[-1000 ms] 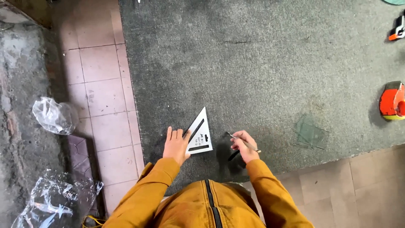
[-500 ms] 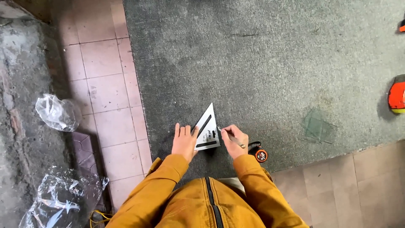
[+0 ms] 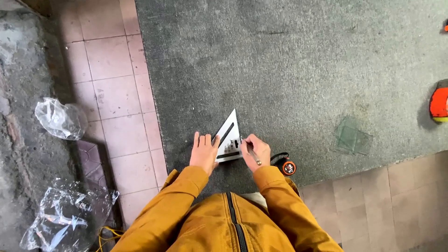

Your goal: Measuring and marking a small piece of glass using a speed square and tape measure on a workshop table.

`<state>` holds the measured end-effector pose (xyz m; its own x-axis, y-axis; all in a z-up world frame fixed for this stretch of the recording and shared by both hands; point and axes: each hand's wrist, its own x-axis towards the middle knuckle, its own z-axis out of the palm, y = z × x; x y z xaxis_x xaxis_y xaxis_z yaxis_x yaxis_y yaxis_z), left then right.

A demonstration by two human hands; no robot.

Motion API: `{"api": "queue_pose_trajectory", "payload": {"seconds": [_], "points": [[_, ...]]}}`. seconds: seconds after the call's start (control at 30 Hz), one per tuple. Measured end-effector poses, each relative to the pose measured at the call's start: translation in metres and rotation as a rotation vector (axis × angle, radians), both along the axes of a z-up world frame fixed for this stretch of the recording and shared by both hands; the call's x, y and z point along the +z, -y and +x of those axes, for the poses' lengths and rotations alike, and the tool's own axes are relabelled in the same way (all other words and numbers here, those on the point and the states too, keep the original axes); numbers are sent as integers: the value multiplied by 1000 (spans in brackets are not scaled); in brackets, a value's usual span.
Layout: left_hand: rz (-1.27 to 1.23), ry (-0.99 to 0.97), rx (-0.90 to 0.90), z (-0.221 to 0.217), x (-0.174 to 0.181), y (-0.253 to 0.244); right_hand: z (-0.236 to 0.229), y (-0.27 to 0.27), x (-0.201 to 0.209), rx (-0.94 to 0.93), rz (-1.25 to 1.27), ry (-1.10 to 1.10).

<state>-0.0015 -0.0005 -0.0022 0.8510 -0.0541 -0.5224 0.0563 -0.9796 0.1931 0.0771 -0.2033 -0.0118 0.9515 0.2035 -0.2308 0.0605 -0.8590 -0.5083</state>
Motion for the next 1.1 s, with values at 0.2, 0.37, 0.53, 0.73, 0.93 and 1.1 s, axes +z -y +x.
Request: {"api": "queue_pose_trajectory", "payload": {"seconds": [0.2, 0.37, 0.53, 0.73, 0.93, 1.1], "points": [[9, 26, -12, 0, -6, -1, -80, 71, -15, 9, -46, -165], [49, 69, -30, -6, -6, 1, -57, 67, -5, -68, 26, -177], [85, 274, -62, -37, -10, 11, -18, 79, -3, -268, -113, -489], [1, 383, -132, -73, -73, 2, 8, 116, 10, -257, -301, -469], [175, -23, -133, -3, 15, -53, 5, 125, 45, -264, -123, -419], [107, 176, 36, 57, 76, -29, -15, 132, 5, -151, -68, -339]]}}
